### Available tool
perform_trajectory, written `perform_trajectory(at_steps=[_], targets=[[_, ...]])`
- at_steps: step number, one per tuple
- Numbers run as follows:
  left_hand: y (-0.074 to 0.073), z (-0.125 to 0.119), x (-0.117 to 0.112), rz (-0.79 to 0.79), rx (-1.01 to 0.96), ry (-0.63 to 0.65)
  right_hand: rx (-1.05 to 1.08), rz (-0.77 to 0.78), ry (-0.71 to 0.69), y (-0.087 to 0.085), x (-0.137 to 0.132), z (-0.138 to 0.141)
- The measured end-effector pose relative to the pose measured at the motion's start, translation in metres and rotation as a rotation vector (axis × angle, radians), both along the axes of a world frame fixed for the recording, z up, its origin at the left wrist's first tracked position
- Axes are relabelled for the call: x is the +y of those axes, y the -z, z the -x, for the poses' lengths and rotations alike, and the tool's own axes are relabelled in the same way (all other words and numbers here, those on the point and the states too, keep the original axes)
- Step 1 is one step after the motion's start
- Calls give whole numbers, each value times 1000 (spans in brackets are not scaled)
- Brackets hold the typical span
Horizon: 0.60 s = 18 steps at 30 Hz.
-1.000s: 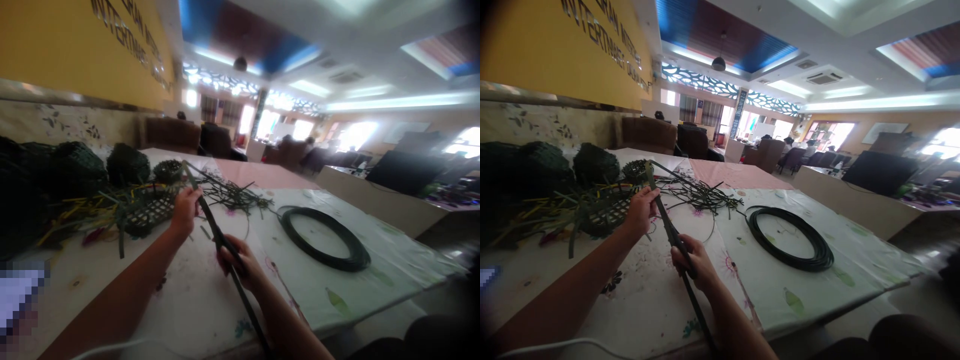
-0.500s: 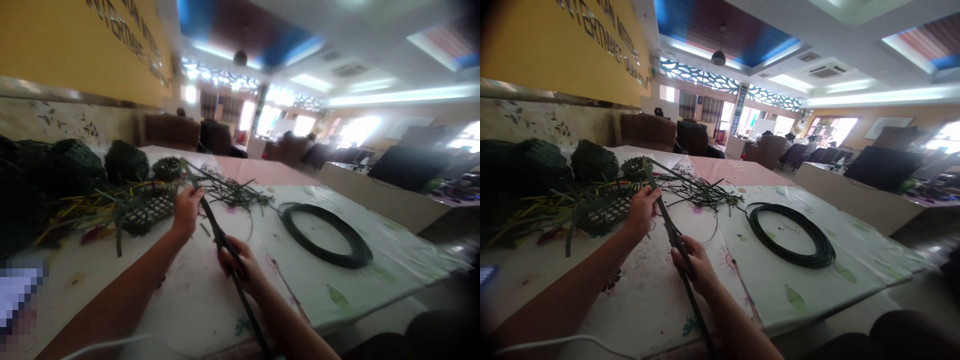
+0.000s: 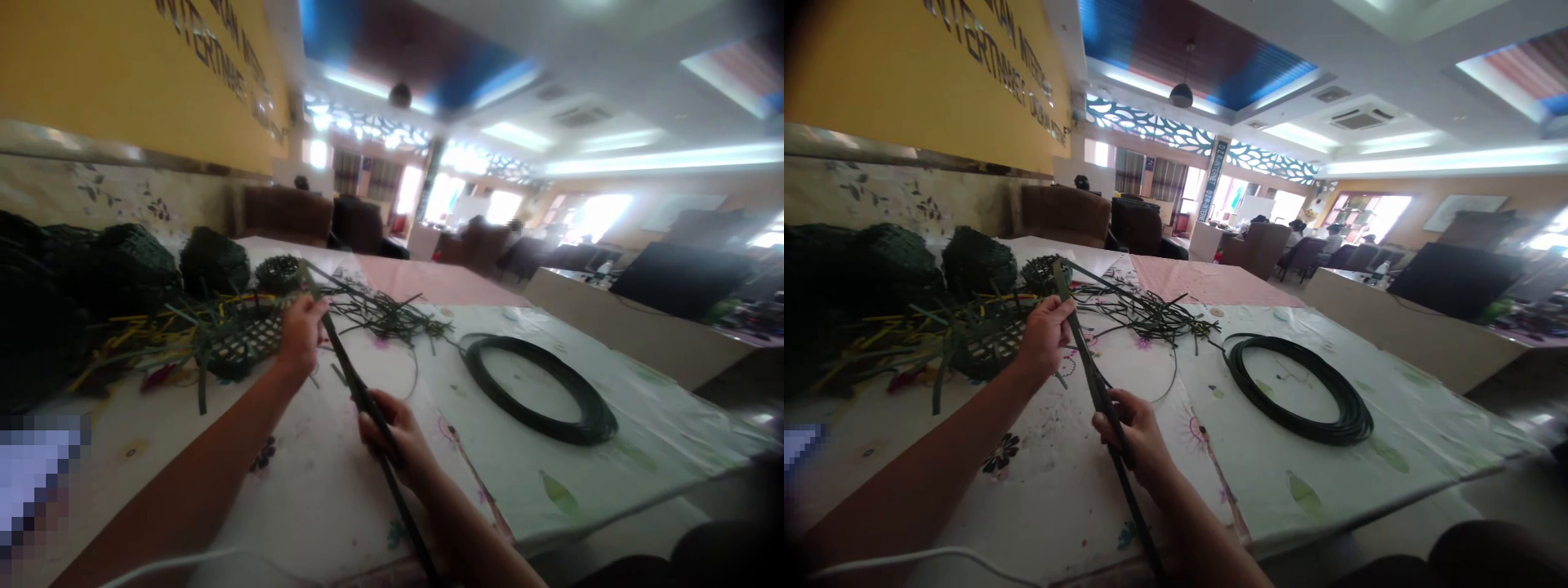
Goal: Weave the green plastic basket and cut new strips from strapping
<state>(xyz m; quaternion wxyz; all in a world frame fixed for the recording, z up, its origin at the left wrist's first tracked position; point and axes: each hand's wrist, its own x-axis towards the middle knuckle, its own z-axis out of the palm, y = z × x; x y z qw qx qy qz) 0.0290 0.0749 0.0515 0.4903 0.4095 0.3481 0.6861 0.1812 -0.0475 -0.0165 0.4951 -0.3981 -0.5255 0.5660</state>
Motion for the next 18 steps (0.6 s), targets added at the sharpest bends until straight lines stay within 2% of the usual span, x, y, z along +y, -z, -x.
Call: perform_trajectory(at_steps=[6, 13, 18], targets=[[7, -13, -6, -20, 34, 23, 20, -45, -4, 3, 1, -4], [3, -6, -1, 46, -17, 26, -35, -91, 20, 0, -2, -3], [0, -2, -2, 38, -26, 27, -23, -14, 19, -1, -5, 1]])
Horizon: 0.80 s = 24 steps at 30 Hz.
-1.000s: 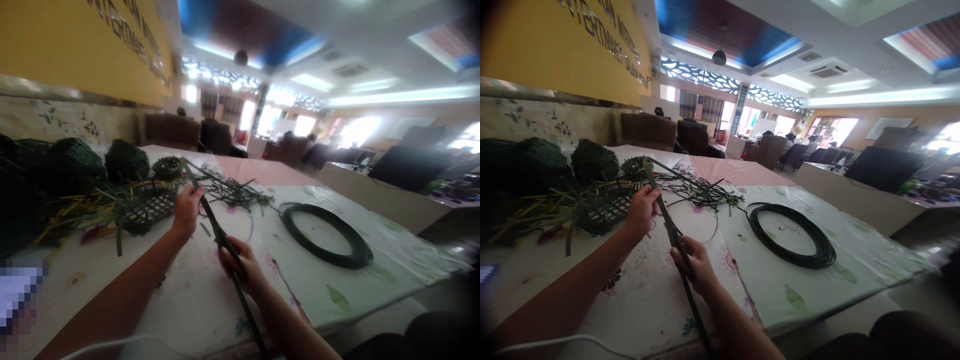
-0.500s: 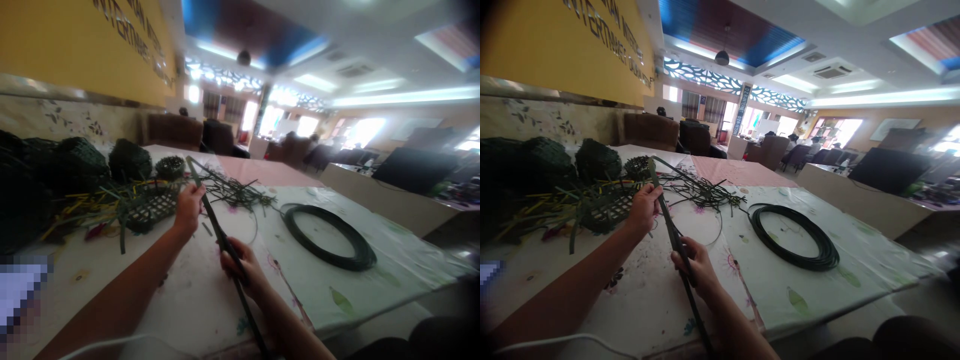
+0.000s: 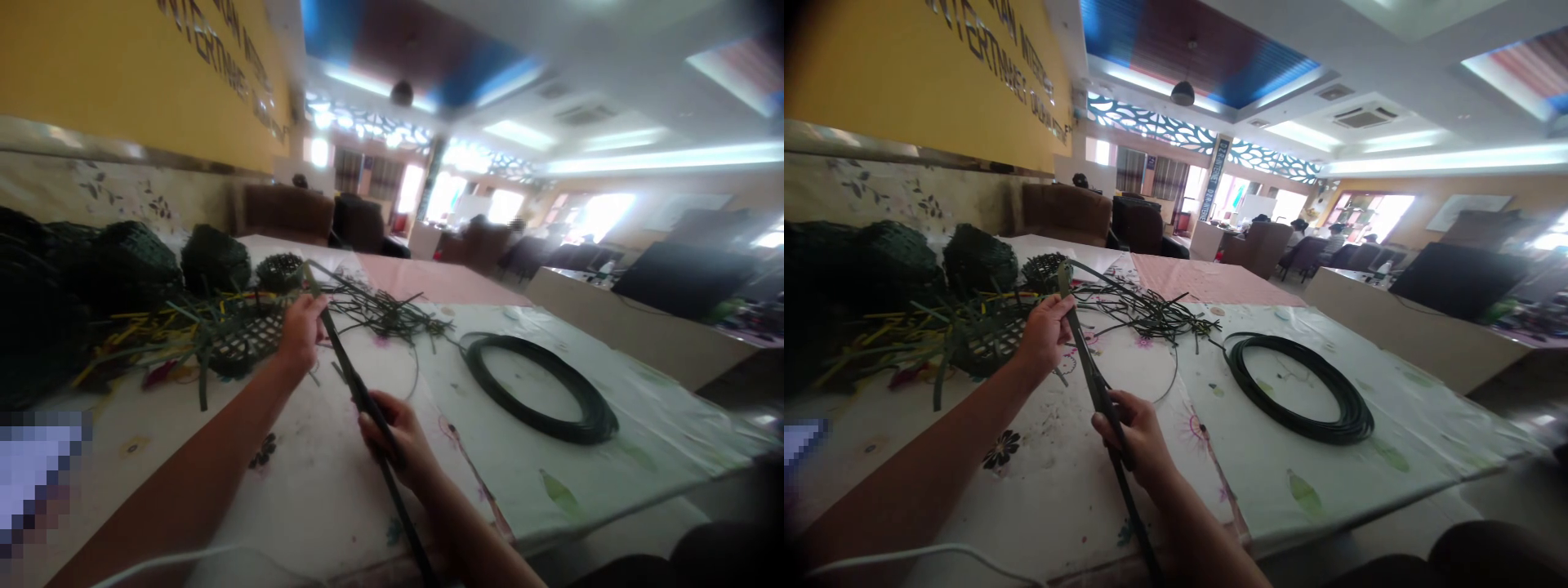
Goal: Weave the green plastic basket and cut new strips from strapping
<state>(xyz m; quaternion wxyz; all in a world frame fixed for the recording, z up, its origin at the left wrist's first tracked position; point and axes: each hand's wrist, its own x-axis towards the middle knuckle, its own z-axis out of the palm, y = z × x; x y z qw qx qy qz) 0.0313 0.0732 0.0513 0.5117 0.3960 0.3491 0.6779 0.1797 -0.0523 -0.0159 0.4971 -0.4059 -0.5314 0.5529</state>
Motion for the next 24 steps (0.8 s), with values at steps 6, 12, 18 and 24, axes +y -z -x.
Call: perform_trajectory(at_steps=[6, 12, 18, 24], targets=[[13, -16, -9, -104, 104, 8, 62, -29, -2, 5, 1, 0], [13, -18, -12, -61, 18, 10, -17, -103, 41, 2, -1, -1], [3, -5, -3, 39, -57, 55, -69, -107, 22, 1, -4, -1], [7, -11, -8, -68, 22, 21, 2, -82, 36, 3, -3, 2]])
